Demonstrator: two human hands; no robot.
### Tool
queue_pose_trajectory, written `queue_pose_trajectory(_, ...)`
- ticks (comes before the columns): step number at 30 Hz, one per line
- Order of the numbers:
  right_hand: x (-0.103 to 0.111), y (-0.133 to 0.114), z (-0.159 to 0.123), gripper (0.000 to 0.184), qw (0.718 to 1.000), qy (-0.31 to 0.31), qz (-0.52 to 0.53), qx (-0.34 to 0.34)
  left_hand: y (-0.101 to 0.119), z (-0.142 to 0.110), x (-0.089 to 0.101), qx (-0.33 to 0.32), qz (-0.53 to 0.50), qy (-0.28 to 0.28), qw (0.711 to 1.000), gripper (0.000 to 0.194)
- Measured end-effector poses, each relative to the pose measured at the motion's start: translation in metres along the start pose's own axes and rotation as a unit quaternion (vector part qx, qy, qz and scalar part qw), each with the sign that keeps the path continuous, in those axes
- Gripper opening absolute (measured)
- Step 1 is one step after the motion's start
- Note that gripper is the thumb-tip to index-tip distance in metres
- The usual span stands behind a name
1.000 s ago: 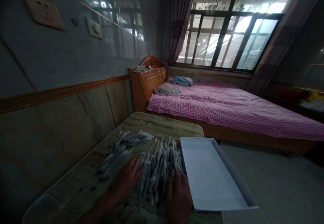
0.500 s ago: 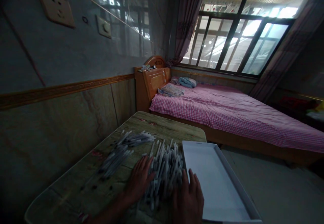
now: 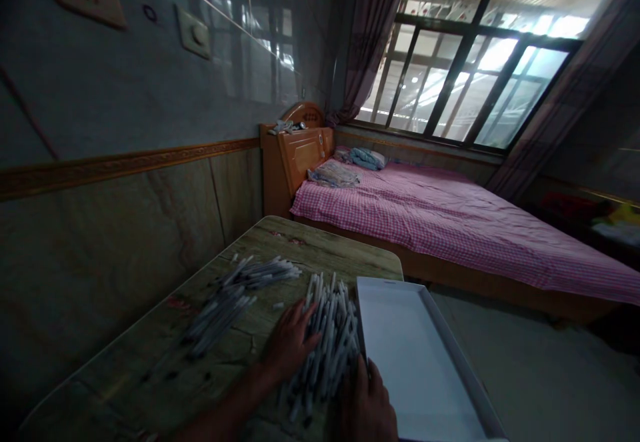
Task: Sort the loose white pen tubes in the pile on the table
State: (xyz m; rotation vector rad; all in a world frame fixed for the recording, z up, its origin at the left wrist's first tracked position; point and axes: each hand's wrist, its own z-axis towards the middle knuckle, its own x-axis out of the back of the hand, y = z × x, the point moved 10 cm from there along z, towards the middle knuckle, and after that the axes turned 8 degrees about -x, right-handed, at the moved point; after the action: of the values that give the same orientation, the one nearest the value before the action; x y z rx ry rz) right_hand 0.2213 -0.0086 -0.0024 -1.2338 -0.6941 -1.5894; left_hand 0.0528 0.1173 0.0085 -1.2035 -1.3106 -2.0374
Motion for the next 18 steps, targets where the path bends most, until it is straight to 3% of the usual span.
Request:
queue_pose_trajectory(9,0.004,-0.020,-0.008,0.045,0.998,0.052,-0.005,0.039,0.001,0.011,0.011,-0.029,-0.009,0.010,0.999,0.059)
queue_pose_trajectory(13,0.002,-0.034,-0.015,0.050,0.997,0.047,0.005,0.054,-0.019,0.008,0.026,0.006,0.046,0.051,0.998,0.054)
queue_pose_trajectory(18,-0.005,-0.050,-0.021,0.055,0.998,0.013,0.002,0.059,-0.044,0.013,0.027,0.009,0.047,0.051,0.998,0.052)
